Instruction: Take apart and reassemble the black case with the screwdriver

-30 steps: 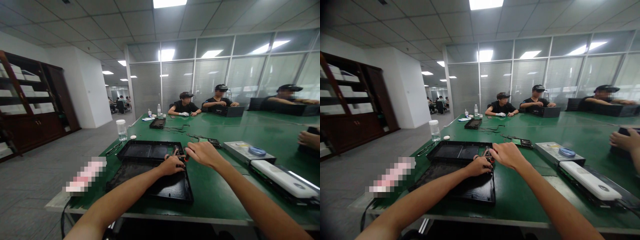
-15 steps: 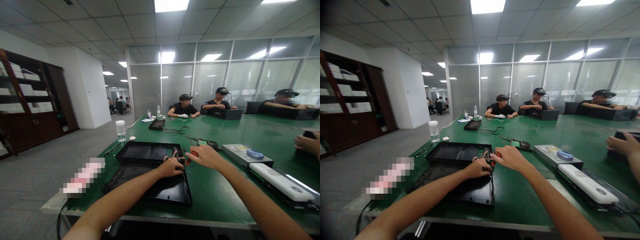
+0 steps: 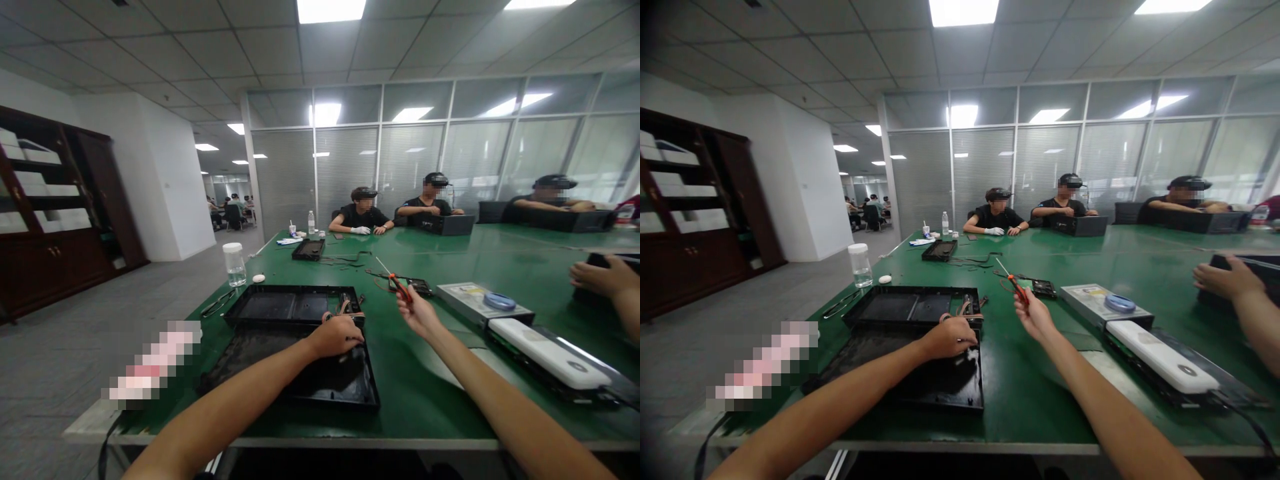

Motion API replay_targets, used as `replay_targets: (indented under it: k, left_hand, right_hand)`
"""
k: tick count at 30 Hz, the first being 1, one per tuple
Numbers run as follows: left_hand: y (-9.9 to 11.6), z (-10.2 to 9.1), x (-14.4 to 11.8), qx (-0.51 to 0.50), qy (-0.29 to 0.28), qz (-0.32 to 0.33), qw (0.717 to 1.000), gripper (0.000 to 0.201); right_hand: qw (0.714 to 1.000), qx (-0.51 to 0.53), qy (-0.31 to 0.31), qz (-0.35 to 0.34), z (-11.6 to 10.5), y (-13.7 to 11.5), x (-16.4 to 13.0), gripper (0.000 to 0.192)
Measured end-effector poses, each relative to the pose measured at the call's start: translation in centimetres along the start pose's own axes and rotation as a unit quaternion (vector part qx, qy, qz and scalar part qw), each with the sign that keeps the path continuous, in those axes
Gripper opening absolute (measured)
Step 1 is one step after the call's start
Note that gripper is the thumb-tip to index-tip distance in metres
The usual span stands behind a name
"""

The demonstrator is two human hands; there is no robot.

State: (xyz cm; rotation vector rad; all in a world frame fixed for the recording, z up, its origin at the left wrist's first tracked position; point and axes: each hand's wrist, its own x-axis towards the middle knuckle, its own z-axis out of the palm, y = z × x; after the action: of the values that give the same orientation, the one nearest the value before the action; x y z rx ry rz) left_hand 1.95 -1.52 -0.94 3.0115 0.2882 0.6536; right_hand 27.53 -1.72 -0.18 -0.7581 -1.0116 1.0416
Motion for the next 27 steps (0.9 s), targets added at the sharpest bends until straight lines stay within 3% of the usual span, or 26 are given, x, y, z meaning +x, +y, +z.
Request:
replay_targets:
  k: [5,8,10,12,14,15,16,18,22,27]
  left_hand:
    - [0.5,0.1,-0.4,0.044,-0.064,0.046,0.996,0.016]
    - [1.1,-1.2,-0.3,0.084,-0.035,0.052,0.995,0.02]
    - [1.2,-2.8,-0.2,0.114,-0.021,0.056,0.992,0.023]
    - [0.8,-4.6,-0.3,0.142,-0.018,0.024,0.989,0.021]
    - [-0.5,-6.3,-1.0,0.149,-0.011,-0.056,0.987,0.027]
    - [-1.4,-7.1,-1.7,0.142,-0.007,-0.106,0.984,0.035]
    - [-2.4,-7.6,-2.4,0.126,-0.009,-0.154,0.98,0.044]
    - [-4.6,-8.4,-4.2,0.087,-0.039,-0.227,0.969,0.054]
    - [-7.8,-8.3,-6.9,-0.017,-0.158,-0.294,0.942,0.034]
    - [-7.9,-7.6,-7.3,-0.002,-0.182,-0.231,0.956,0.015]
  right_hand:
    - [0.996,0.037,-0.049,0.07,1.4,0.0,-0.8,0.009]
    - [0.992,-0.078,-0.102,0.021,2.9,-1.1,-2.1,0.015]
    - [0.963,-0.222,-0.148,-0.046,4.5,-2.2,-4.0,0.022]
    - [0.885,-0.38,-0.236,-0.132,6.3,-3.2,-7.0,0.027]
    - [0.756,-0.508,-0.364,-0.198,7.8,-3.7,-10.6,0.018]
    - [0.698,-0.556,-0.398,-0.214,8.2,-3.7,-12.5,0.015]
    - [0.657,-0.598,-0.402,-0.224,8.4,-3.6,-14.2,0.012]
    - [0.611,-0.658,-0.373,-0.232,8.3,-3.3,-17.0,0.008]
    - [0.592,-0.688,-0.349,-0.235,6.9,-3.1,-18.9,0.007]
    - [0.603,-0.694,-0.318,-0.23,6.3,-2.8,-18.3,0.008]
